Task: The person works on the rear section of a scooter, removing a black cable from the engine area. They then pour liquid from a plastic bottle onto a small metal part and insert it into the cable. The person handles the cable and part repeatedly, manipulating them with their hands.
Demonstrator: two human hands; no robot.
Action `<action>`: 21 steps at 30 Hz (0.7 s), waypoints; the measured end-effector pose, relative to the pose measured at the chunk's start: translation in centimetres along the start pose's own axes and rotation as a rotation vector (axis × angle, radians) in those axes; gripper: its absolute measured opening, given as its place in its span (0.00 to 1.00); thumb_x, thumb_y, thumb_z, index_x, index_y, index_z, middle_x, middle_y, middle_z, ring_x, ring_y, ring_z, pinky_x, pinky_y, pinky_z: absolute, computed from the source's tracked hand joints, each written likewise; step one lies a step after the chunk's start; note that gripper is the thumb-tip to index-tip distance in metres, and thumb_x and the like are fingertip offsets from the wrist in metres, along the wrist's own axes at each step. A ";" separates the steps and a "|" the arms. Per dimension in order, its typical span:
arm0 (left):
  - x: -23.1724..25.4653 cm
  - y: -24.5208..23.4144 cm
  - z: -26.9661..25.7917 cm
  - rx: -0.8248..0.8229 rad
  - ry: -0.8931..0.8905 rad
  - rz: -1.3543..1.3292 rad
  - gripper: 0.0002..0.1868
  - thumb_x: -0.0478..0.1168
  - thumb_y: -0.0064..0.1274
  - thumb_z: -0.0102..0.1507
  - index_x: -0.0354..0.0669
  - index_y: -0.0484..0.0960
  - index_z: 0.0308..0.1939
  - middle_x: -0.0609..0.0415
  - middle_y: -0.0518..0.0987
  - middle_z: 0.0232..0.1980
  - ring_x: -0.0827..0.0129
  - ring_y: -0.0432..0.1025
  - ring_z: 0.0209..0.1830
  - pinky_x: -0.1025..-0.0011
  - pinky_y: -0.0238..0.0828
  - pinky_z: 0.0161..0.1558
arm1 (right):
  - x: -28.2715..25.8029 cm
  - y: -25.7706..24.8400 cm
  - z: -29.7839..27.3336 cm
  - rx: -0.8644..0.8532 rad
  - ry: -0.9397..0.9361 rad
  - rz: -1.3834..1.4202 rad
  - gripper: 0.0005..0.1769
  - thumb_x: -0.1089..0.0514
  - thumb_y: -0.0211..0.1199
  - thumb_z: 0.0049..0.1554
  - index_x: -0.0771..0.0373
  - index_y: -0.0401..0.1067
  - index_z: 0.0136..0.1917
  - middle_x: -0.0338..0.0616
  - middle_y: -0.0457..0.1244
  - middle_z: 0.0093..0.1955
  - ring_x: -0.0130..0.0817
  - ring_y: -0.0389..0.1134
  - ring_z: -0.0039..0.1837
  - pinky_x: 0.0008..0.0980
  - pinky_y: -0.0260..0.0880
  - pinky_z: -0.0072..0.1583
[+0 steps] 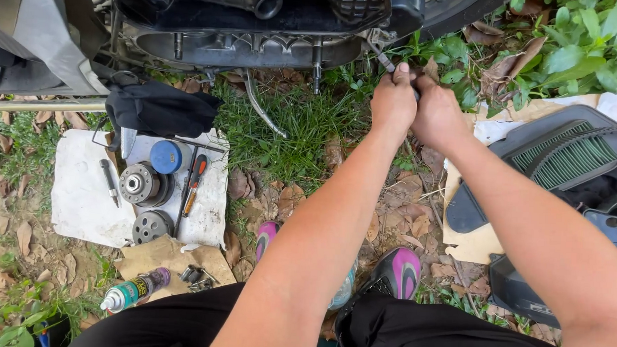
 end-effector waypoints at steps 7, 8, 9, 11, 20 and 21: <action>0.9 -1.5 -2.0 0.013 -0.063 0.114 0.41 0.64 0.31 0.76 0.29 0.71 0.75 0.30 0.77 0.74 0.33 0.70 0.78 0.34 0.70 0.74 | 5.2 9.8 1.5 -0.564 0.240 1.375 0.06 0.69 0.59 0.62 0.63 0.76 0.46 0.50 0.68 0.33 0.51 0.73 0.33 0.52 0.76 0.44; 0.7 -1.2 -1.7 0.010 -0.060 0.113 0.41 0.64 0.31 0.76 0.29 0.71 0.75 0.30 0.77 0.74 0.33 0.70 0.78 0.34 0.70 0.74 | 3.8 8.5 1.0 -0.560 0.239 1.374 0.06 0.69 0.59 0.62 0.63 0.76 0.46 0.50 0.68 0.33 0.51 0.73 0.33 0.52 0.76 0.44; 0.5 -0.6 -1.4 -0.039 -0.046 0.122 0.43 0.66 0.27 0.76 0.30 0.71 0.74 0.30 0.78 0.73 0.33 0.70 0.78 0.35 0.69 0.75 | 3.3 5.1 1.5 -0.298 0.056 0.715 0.08 0.61 0.59 0.66 0.63 0.77 0.55 0.58 0.70 0.44 0.63 0.72 0.48 0.63 0.74 0.53; 0.5 0.3 -1.1 -0.089 -0.034 0.130 0.44 0.67 0.23 0.76 0.31 0.71 0.74 0.29 0.79 0.72 0.33 0.70 0.78 0.36 0.68 0.76 | 0.2 0.7 0.3 -0.036 -0.117 0.053 0.17 0.53 0.58 0.70 0.64 0.78 0.65 0.67 0.72 0.56 0.76 0.72 0.63 0.74 0.71 0.63; -0.1 -0.8 -1.0 0.032 -0.193 0.165 0.39 0.66 0.35 0.70 0.38 0.76 0.68 0.39 0.85 0.68 0.41 0.77 0.70 0.48 0.71 0.66 | 3.1 7.1 -0.3 -0.679 0.255 1.377 0.04 0.76 0.49 0.62 0.80 0.65 0.47 0.65 0.64 0.37 0.55 0.67 0.36 0.52 0.69 0.43; 0.4 -0.6 -1.4 -0.012 -0.140 0.155 0.42 0.67 0.33 0.72 0.33 0.71 0.72 0.32 0.79 0.72 0.35 0.72 0.74 0.39 0.70 0.69 | 3.3 7.3 -0.3 -0.656 0.241 1.360 0.04 0.70 0.54 0.62 0.72 0.70 0.46 0.56 0.62 0.35 0.49 0.63 0.34 0.50 0.68 0.43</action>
Point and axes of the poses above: each hand's wrist, its own z-axis towards the middle knuckle, its own y-axis out of the palm, x = y × z, the point moved 10 cm from there along z, towards the middle knuckle
